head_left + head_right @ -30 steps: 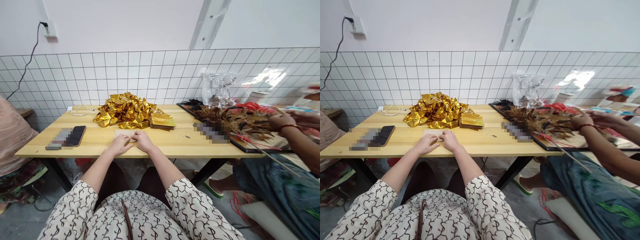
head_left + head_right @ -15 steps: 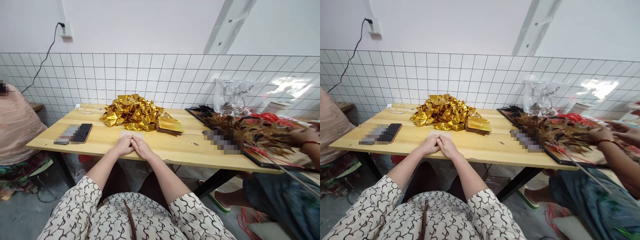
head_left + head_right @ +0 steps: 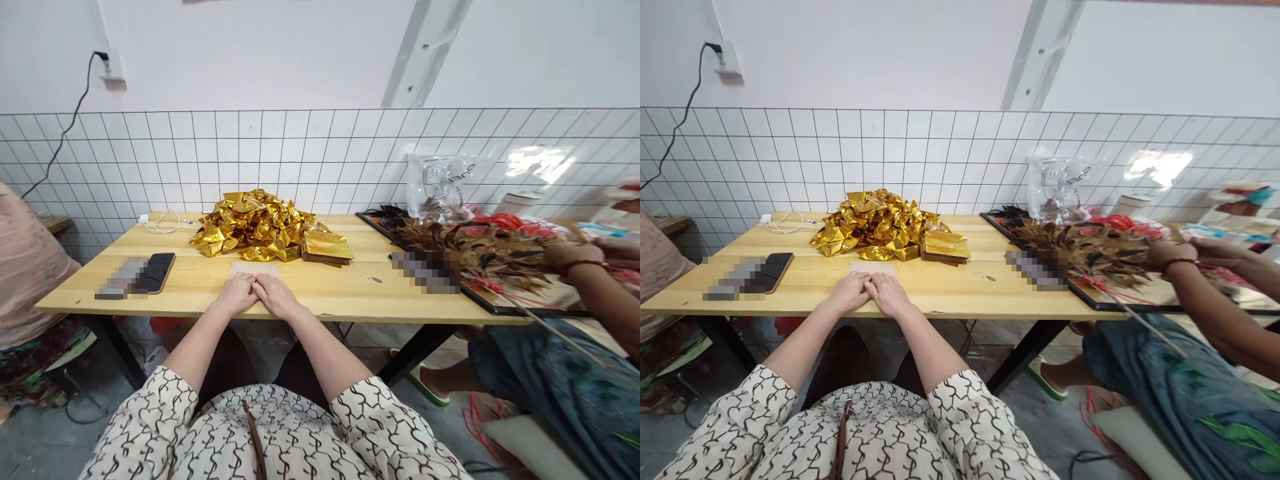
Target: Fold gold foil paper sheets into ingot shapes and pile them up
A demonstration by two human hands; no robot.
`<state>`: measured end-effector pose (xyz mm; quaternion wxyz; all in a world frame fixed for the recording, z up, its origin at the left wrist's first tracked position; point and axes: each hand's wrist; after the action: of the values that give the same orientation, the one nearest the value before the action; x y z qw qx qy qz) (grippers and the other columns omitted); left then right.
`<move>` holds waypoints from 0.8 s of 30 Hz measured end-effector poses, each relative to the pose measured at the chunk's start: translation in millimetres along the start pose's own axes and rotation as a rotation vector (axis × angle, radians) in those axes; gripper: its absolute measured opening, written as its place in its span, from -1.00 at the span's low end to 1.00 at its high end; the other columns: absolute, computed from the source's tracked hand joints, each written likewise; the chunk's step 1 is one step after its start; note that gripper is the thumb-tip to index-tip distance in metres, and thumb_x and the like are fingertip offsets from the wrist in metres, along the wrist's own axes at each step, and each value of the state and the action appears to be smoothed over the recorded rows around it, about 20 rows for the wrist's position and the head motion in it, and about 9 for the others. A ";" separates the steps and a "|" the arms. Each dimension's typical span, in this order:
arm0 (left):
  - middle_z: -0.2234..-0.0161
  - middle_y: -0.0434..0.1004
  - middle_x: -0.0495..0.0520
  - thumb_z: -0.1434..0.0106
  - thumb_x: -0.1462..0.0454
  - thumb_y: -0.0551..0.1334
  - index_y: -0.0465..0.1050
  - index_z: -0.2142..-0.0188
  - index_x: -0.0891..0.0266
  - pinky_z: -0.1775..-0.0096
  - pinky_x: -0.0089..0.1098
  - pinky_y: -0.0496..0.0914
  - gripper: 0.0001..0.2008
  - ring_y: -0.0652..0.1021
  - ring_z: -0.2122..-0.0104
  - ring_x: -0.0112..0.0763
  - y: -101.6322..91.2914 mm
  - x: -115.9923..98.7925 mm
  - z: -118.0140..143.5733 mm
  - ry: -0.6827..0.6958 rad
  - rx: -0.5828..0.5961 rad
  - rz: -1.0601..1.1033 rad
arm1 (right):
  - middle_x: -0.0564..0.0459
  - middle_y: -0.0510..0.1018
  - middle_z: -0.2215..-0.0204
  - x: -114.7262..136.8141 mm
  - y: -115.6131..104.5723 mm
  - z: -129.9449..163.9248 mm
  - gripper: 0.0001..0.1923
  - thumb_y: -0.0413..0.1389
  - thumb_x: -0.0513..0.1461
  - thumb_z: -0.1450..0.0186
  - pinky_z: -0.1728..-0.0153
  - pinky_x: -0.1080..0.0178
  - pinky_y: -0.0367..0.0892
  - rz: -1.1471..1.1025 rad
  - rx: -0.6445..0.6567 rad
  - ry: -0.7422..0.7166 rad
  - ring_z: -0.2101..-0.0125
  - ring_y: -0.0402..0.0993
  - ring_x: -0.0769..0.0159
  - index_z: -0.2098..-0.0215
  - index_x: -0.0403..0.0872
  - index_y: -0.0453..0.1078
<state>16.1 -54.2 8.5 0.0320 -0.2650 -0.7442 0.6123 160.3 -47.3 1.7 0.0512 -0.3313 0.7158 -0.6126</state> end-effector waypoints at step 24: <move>0.17 0.54 0.33 -0.32 0.05 0.03 0.49 0.19 0.37 -0.01 -0.20 0.34 -0.56 0.50 0.09 -0.10 11.0 7.9 26.6 -0.066 -0.099 -0.161 | -0.15 0.19 -0.27 -3.8 -14.2 40.0 -0.47 -0.25 -0.10 -0.42 -0.22 0.00 -0.02 0.154 0.074 0.224 -0.29 0.02 0.15 -0.25 -0.13 0.16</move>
<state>3.3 -73.3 -10.5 0.0434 -0.1853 -0.7931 0.5786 188.2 -79.4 3.5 0.0299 -0.2028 0.7172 -0.6660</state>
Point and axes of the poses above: each hand's wrist, its own z-axis away from the middle knuckle, its own y-axis out of the palm, x = y × z
